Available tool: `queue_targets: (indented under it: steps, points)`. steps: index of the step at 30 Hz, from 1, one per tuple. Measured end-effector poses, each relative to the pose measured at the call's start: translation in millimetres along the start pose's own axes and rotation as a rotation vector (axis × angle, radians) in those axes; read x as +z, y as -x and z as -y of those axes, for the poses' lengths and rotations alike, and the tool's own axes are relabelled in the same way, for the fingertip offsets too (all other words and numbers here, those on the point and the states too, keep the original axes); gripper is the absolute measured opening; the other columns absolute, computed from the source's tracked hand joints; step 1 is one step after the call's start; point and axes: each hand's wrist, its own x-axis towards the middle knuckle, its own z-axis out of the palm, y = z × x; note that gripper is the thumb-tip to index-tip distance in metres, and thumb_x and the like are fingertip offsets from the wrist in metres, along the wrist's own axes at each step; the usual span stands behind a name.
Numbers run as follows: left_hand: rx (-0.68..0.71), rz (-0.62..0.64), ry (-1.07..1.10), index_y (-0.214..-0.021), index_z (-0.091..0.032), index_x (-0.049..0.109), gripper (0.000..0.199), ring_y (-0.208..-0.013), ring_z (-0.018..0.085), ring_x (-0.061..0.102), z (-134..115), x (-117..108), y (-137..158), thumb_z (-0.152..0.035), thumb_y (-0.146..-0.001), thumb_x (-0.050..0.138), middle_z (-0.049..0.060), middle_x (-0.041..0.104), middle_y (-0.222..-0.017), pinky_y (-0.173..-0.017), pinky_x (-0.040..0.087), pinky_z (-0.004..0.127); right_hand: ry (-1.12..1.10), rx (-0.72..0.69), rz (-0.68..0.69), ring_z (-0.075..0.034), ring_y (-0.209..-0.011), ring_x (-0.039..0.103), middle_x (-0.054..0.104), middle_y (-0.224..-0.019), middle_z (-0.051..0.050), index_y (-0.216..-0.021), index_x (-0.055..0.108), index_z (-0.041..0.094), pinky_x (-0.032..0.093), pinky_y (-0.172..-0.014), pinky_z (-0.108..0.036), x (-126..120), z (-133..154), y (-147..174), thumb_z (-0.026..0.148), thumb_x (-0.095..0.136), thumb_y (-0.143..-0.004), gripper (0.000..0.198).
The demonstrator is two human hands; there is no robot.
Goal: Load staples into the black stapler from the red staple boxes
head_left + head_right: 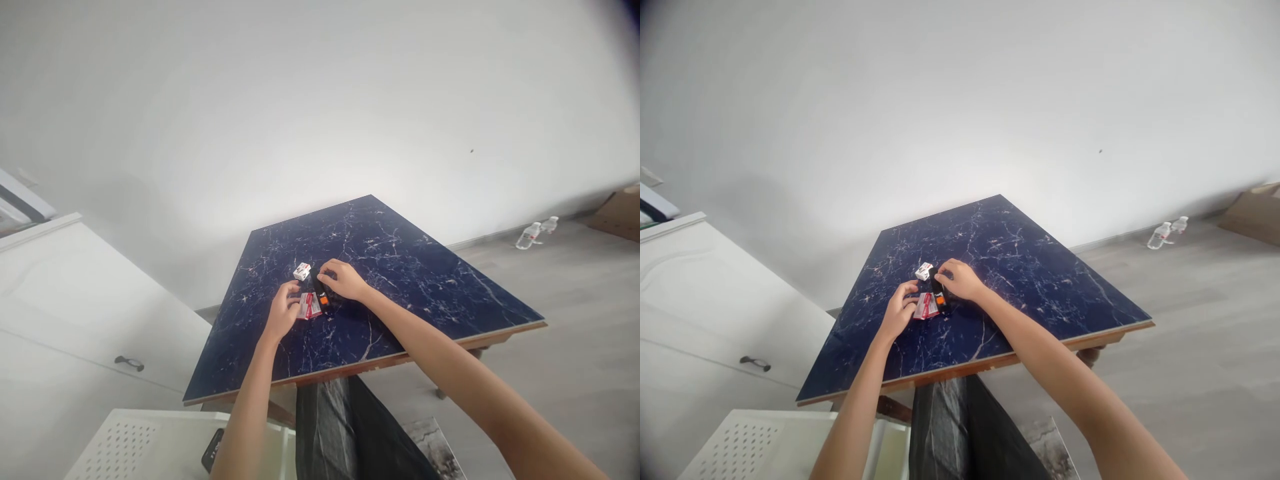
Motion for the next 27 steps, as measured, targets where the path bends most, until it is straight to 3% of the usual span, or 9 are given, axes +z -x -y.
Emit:
queue_targets:
  steps: [4,7,11,14,17,21,27]
  points:
    - [-0.021,0.16,-0.089,-0.107,-0.021,0.065,0.027,-0.114,0.026,0.064,-9.9,-7.9,4.8,-0.027,-0.08,0.067,0.01,0.058,-0.138,-0.095,0.054,0.04,0.044,0.054,0.031,-0.016,-0.083,0.063,0.07,-0.094,-0.005,-0.092,0.072,0.02,0.048,-0.082,-0.029,3.2,-9.5,-2.5,0.034,0.058,-0.096,0.02]
    - [-0.017,0.123,-0.168,-0.106,-0.021,0.071,0.032,-0.104,0.026,0.067,-13.9,-2.9,4.6,-0.041,-0.081,0.072,0.011,0.06,-0.136,-0.087,0.057,0.038,0.015,0.094,0.054,-0.015,-0.077,0.064,0.071,-0.088,-0.003,-0.092,0.072,0.021,0.049,-0.078,-0.028,5.0,-10.3,-3.1,0.036,0.057,-0.096,0.021]
    - [0.002,0.122,-0.136,-0.117,-0.023,0.073,0.043,-0.083,0.019,0.069,-15.6,5.7,5.2,-0.05,-0.083,0.071,0.012,0.052,-0.146,-0.076,0.059,0.036,-0.251,0.284,0.158,-0.015,-0.064,0.068,0.073,-0.082,-0.002,-0.093,0.068,0.022,0.055,-0.064,-0.027,7.5,-14.2,-1.8,0.043,0.058,-0.095,0.024]
    - [0.047,0.19,-0.193,-0.131,-0.027,0.066,0.056,-0.1,0.026,0.067,-13.8,6.9,6.7,-0.045,-0.079,0.077,0.013,0.052,-0.146,-0.085,0.057,0.041,-0.433,0.408,0.236,-0.017,-0.062,0.07,0.073,-0.079,-0.001,-0.086,0.067,0.022,0.058,-0.059,-0.027,9.1,-19.3,-1.2,0.05,0.063,-0.091,0.028]
    - [0.038,0.166,-0.279,-0.139,-0.028,0.057,0.069,-0.118,0.032,0.06,-9.5,6.8,5.4,-0.04,-0.076,0.081,0.013,0.062,-0.133,-0.096,0.051,0.047,-0.496,0.438,0.251,-0.018,-0.065,0.072,0.074,-0.078,-0.002,-0.082,0.067,0.021,0.061,-0.06,-0.029,9.4,-22.4,-1.3,0.051,0.068,-0.087,0.03]
    - [-0.01,0.136,-0.259,-0.15,-0.028,0.045,0.085,-0.117,0.032,0.061,-1.9,8.1,-1.1,-0.045,-0.075,0.082,0.015,0.063,-0.13,-0.095,0.05,0.045,-0.512,0.445,0.254,-0.019,-0.068,0.073,0.073,-0.078,-0.002,-0.08,0.067,0.021,0.063,-0.059,-0.029,8.5,-21.9,-1.3,0.051,0.068,-0.087,0.031]
    - [-0.012,0.203,-0.268,-0.155,-0.028,0.036,0.095,-0.118,0.033,0.06,4.7,3.4,-8.5,-0.051,-0.074,0.081,0.015,0.061,-0.133,-0.096,0.048,0.044,-0.505,0.475,0.254,-0.019,-0.069,0.073,0.072,-0.078,-0.003,-0.078,0.067,0.02,0.064,-0.059,-0.029,2.3,-11.4,-1.7,0.049,0.072,-0.085,0.03]
